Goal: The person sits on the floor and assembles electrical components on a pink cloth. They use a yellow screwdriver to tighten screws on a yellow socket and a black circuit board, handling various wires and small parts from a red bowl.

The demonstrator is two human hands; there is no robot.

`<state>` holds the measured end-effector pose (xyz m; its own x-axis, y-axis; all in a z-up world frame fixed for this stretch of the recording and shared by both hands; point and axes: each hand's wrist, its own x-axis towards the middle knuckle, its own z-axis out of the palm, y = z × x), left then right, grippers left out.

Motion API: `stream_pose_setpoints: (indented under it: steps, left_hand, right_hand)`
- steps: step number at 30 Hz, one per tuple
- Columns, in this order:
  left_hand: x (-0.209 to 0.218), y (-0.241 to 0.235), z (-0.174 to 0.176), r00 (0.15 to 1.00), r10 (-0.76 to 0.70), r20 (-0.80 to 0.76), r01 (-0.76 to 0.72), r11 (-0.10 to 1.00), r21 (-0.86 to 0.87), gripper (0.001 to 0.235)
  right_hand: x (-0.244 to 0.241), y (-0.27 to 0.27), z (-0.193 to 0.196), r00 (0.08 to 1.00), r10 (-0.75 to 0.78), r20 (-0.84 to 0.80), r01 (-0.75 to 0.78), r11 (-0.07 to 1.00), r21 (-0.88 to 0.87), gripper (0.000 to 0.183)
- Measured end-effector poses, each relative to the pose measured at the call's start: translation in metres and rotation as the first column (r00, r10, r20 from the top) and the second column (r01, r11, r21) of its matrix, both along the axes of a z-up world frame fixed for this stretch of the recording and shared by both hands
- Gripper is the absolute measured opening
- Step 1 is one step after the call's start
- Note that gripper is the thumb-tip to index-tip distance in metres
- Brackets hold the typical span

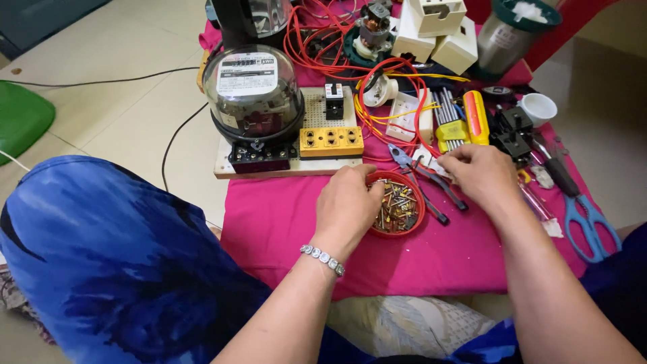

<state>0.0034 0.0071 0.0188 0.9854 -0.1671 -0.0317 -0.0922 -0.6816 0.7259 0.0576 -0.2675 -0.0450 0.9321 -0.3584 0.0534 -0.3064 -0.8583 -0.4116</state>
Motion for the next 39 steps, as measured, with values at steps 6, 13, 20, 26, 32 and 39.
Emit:
stream_pose_setpoints:
  steps: [6,13,20,26,32,39]
  left_hand:
    - [0.004,-0.002,0.000,1.000,0.010,-0.008,-0.010,1.000,-0.018,0.040]
    - [0.012,-0.002,-0.008,0.999,0.042,-0.025,-0.042,0.999,-0.026,0.039]
    - [0.020,0.005,-0.011,0.986,0.133,-0.102,-0.148,0.977,-0.152,0.033]
    - [0.031,0.007,-0.016,0.932,0.244,-0.267,-0.322,0.895,-0.309,0.033]
    - [0.039,0.002,-0.024,0.913,0.276,-0.300,-0.369,0.872,-0.321,0.036]
    - [0.041,-0.001,-0.032,0.908,0.315,-0.278,-0.401,0.847,-0.350,0.033]
  right_hand:
    - [0.023,0.021,-0.004,0.981,0.155,0.115,-0.151,0.988,-0.042,0.025]
    - [0.054,0.091,0.021,0.907,0.315,0.279,-0.344,0.937,0.063,0.034]
    - [0.109,0.125,-0.005,0.940,0.341,0.020,-0.340,0.939,-0.062,0.053]
    - [0.131,0.125,-0.009,0.960,0.278,-0.042,-0.281,0.945,-0.168,0.040]
    - [0.137,0.113,-0.013,0.962,0.273,-0.003,-0.271,0.957,-0.104,0.039]
    - [0.115,0.113,0.012,0.970,0.223,0.093,-0.241,0.913,0.330,0.031]
